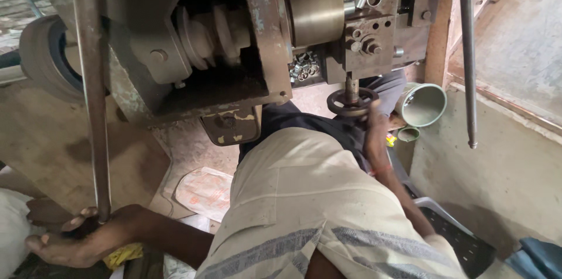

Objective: The person operates a metalworking machine by turning a handwheel with their right hand while holding a long metal rod with their left hand. Small metal rings are produced and accumulate in a tray below the machine.

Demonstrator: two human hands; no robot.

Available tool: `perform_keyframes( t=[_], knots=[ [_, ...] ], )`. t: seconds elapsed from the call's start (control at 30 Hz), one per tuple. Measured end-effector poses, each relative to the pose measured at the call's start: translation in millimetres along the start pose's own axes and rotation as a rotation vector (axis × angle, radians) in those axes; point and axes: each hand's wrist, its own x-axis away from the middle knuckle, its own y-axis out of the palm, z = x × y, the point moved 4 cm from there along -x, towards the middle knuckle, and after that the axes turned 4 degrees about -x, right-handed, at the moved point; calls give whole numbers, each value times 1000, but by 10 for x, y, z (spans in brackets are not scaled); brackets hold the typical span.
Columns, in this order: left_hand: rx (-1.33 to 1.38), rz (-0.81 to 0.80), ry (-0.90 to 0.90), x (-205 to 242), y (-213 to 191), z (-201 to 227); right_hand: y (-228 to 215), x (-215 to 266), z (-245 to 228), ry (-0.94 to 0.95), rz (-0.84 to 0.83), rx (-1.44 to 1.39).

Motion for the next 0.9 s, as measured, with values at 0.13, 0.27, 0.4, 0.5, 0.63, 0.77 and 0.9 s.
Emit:
perform_keyframes(
  t=[0.13,0.27,0.4,0.5,0.63,0.77,0.9],
  knots=[
    [60,52,298,-65,-73,183,-11,-338,-52,16,157,18],
    [68,39,337,-42,-106,194,6,-402,-84,-33,153,-33],
    [118,55,165,-16,-7,25,26,-452,-108,4,204,-20],
    [580,80,-171,-28,63,-159,8,-395,-72,-17,180,-64],
    [404,86,-207,7,126,-208,-18,-346,-36,-33,214,24],
    [498,91,-231,-15,132,-243,43,-85,-254,-51,193,166],
    [444,85,-169,-21,110,-148,485,274,-165,80,-165,427]
  ],
)
